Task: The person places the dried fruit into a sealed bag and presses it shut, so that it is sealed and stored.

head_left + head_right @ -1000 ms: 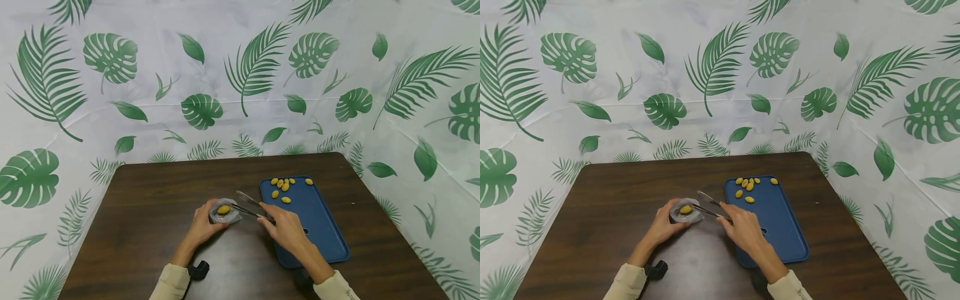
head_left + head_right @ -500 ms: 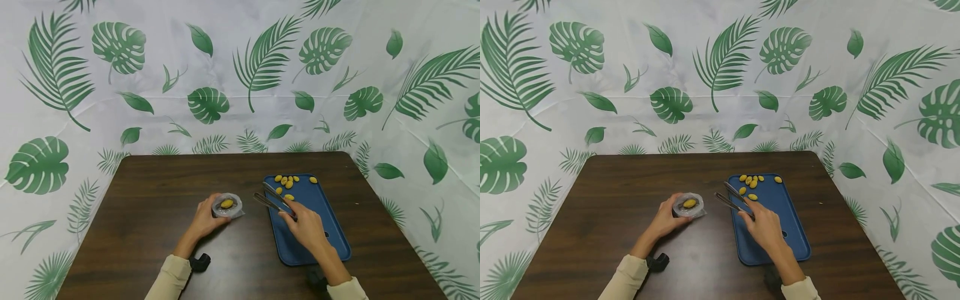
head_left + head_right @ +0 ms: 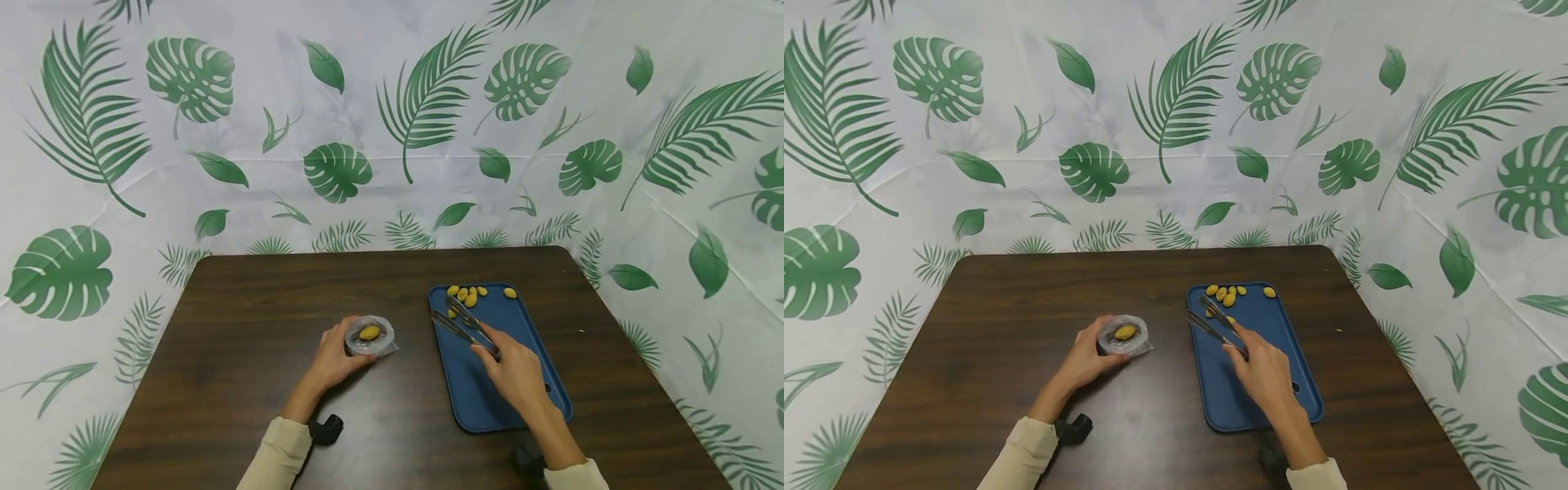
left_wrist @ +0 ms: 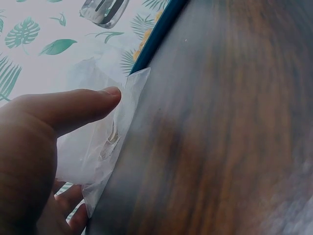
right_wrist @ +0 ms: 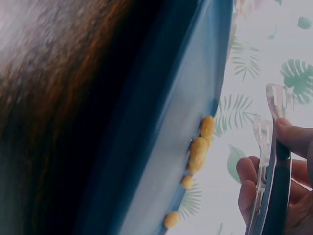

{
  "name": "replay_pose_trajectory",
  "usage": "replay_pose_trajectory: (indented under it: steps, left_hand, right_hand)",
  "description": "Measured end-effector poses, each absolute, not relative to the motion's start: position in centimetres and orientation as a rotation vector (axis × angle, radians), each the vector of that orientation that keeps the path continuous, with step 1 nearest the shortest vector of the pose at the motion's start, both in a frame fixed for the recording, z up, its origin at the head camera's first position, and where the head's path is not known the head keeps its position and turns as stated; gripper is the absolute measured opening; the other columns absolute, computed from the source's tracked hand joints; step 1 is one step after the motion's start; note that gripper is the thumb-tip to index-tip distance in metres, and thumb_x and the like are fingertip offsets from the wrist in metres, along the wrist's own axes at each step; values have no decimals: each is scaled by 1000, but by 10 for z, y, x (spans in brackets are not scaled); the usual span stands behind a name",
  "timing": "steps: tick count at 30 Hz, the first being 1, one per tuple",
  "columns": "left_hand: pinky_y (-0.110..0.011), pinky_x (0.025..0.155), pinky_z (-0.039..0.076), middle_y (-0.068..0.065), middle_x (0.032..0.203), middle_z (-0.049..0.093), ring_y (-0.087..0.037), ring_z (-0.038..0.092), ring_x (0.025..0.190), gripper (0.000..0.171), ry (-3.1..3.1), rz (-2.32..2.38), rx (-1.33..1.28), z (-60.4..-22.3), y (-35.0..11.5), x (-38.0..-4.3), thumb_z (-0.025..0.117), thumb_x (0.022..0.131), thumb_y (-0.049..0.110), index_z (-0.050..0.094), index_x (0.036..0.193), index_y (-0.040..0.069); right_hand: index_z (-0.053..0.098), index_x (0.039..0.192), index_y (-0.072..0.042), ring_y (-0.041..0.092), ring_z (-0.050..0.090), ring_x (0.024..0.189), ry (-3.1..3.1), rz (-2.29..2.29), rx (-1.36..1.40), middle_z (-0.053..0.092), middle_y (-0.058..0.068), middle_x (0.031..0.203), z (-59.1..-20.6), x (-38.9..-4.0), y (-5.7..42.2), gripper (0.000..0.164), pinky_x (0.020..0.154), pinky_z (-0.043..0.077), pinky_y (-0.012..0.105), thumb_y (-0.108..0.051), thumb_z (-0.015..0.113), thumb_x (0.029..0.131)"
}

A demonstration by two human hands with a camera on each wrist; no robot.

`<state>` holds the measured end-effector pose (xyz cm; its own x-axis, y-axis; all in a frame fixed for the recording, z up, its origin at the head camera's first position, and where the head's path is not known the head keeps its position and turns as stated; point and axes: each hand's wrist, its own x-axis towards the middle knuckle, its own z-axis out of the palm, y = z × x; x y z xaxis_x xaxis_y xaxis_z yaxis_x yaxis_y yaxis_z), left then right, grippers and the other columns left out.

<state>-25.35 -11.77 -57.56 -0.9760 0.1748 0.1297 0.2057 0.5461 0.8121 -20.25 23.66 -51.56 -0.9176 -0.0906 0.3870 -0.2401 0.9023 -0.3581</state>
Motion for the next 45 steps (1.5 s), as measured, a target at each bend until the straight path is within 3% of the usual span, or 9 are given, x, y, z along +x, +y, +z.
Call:
replay_pose_trajectory:
  steps: [27,35,45]
  left_hand:
    - [-55,107,35,-10,135,67,-37,56,127,78,-2655,-1392,-406,-581,-117,-250,91,72,30,56,140,14]
    - [-54,110,34,-9,135,66,-36,56,128,80,-2677,-1415,-394,-581,-117,-251,91,72,30,55,141,14]
    - [-53,112,33,-9,136,66,-33,57,128,80,-2675,-1411,-396,-582,-117,-253,91,72,30,55,142,14]
  right_hand:
    - [67,137,-9,10,44,56,-2772,556,93,60,0,75,-521,-199,255,51,53,34,29,-30,79,92]
    - [67,136,-9,10,48,58,-2777,540,80,73,8,89,-523,-198,260,51,54,36,30,-29,80,91]
    - [68,135,-7,12,55,61,-2771,486,55,75,11,92,-527,-198,268,52,55,46,38,-30,81,90]
